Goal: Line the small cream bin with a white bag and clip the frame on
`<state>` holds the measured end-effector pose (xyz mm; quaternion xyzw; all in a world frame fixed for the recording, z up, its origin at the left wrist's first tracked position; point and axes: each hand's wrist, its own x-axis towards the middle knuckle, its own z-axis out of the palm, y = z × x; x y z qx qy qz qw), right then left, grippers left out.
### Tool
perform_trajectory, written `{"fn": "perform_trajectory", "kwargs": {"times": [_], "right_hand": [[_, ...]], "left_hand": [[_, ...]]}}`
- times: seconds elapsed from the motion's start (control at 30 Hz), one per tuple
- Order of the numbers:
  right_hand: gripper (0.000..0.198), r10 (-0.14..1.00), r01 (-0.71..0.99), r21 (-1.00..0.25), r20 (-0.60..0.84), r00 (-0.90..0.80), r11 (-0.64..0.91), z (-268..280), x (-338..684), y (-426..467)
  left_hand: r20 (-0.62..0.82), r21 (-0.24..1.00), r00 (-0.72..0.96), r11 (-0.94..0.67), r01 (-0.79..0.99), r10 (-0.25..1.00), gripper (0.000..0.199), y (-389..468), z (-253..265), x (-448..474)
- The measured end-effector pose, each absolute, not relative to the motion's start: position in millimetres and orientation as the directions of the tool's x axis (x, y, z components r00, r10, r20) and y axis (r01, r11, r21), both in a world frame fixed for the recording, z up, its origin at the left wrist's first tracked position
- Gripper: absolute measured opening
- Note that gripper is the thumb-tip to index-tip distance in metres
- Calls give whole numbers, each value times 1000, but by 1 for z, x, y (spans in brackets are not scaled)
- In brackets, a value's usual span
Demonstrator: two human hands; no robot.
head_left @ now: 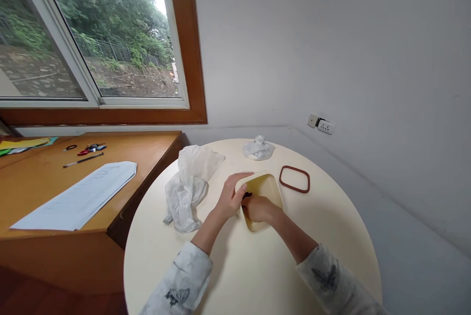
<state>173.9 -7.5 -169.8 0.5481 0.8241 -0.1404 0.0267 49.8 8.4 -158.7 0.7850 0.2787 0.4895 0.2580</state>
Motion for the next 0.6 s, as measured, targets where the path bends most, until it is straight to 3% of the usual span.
{"fn": "perform_trajectory", "kwargs": {"times": [0.27, 0.47, 0.6], "right_hand": [[26, 931, 950, -136, -201, -305, 281, -149, 189, -41], [42, 877, 828, -317, 25, -480, 462, -137, 218, -89], [45, 840, 785, -304, 129, -528, 540, -144, 230, -100]], "left_hand": [[608, 671, 402, -714, 200, 685, 40, 10, -157, 50], [574, 720, 432, -680, 138, 695, 41, 16, -151, 49], [561, 739, 442, -664, 116, 700, 41, 16, -148, 48]]}}
